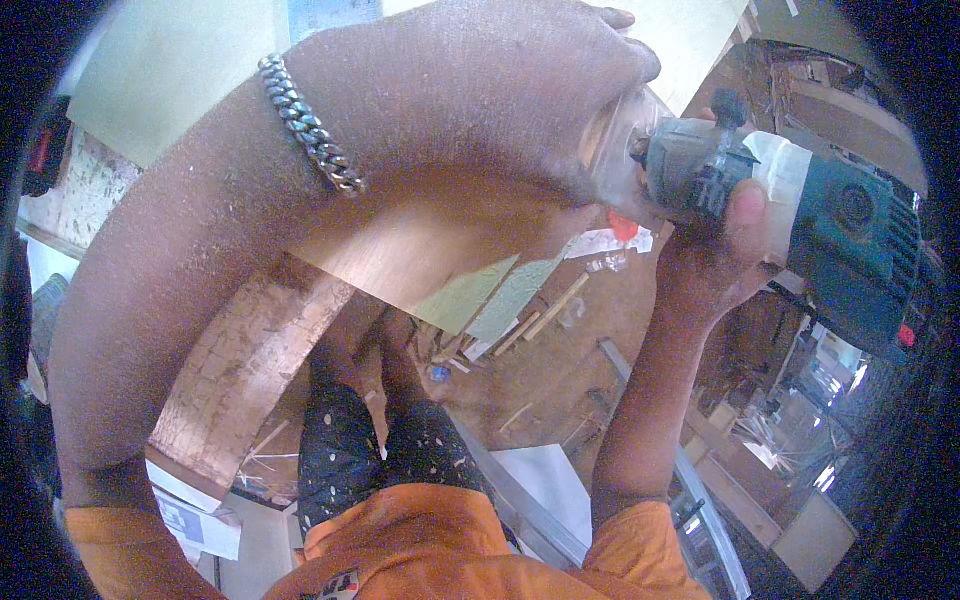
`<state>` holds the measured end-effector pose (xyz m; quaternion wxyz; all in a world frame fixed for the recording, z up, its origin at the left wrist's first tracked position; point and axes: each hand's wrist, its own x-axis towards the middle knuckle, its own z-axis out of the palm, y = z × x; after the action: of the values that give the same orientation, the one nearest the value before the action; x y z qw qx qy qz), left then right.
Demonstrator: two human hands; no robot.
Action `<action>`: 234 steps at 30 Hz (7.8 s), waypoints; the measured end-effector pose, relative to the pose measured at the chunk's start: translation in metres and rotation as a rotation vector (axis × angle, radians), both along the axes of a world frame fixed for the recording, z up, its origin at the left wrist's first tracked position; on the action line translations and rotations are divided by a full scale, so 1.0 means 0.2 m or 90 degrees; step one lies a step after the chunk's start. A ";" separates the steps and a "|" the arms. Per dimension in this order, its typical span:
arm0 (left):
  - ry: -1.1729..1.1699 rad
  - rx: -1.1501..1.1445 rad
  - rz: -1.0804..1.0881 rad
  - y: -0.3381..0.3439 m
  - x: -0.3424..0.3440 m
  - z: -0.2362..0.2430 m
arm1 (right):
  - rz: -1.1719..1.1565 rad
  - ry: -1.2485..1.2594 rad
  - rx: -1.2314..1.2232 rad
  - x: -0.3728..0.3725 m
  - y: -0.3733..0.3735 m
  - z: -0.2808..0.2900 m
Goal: The person uses a router to cut a curved groove into a plywood sheet on a workbench. They mark the board with a tape measure and a try square, then use a hand saw and an angle grinder to cut out a section of the wood before resuming work with the router.
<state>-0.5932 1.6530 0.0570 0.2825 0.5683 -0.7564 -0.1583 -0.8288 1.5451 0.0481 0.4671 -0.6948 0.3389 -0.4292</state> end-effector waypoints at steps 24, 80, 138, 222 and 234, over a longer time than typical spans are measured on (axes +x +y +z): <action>-0.133 0.131 0.094 -0.09 -0.13 0.05 | -0.083 0.165 -0.097 -0.12 -0.10 -0.01; 0.059 0.103 -0.001 -0.12 -0.08 -0.03 | 0.011 0.042 -0.007 -0.06 -0.08 0.02; 0.082 0.087 -0.042 -0.09 -0.06 -0.05 | -0.132 0.188 -0.116 -0.12 -0.06 0.00; -0.022 -0.084 -0.008 -0.06 -0.01 -0.13 | -0.063 0.041 -0.052 -0.05 -0.07 -0.03; -0.054 0.005 -0.030 -0.10 -0.02 -0.03 | -0.080 0.078 -0.056 -0.11 -0.11 -0.01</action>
<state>-0.5971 1.6332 0.0508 0.2444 0.5575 -0.7802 -0.1439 -0.8513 1.5236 0.0460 0.3867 -0.7166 0.3908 -0.4292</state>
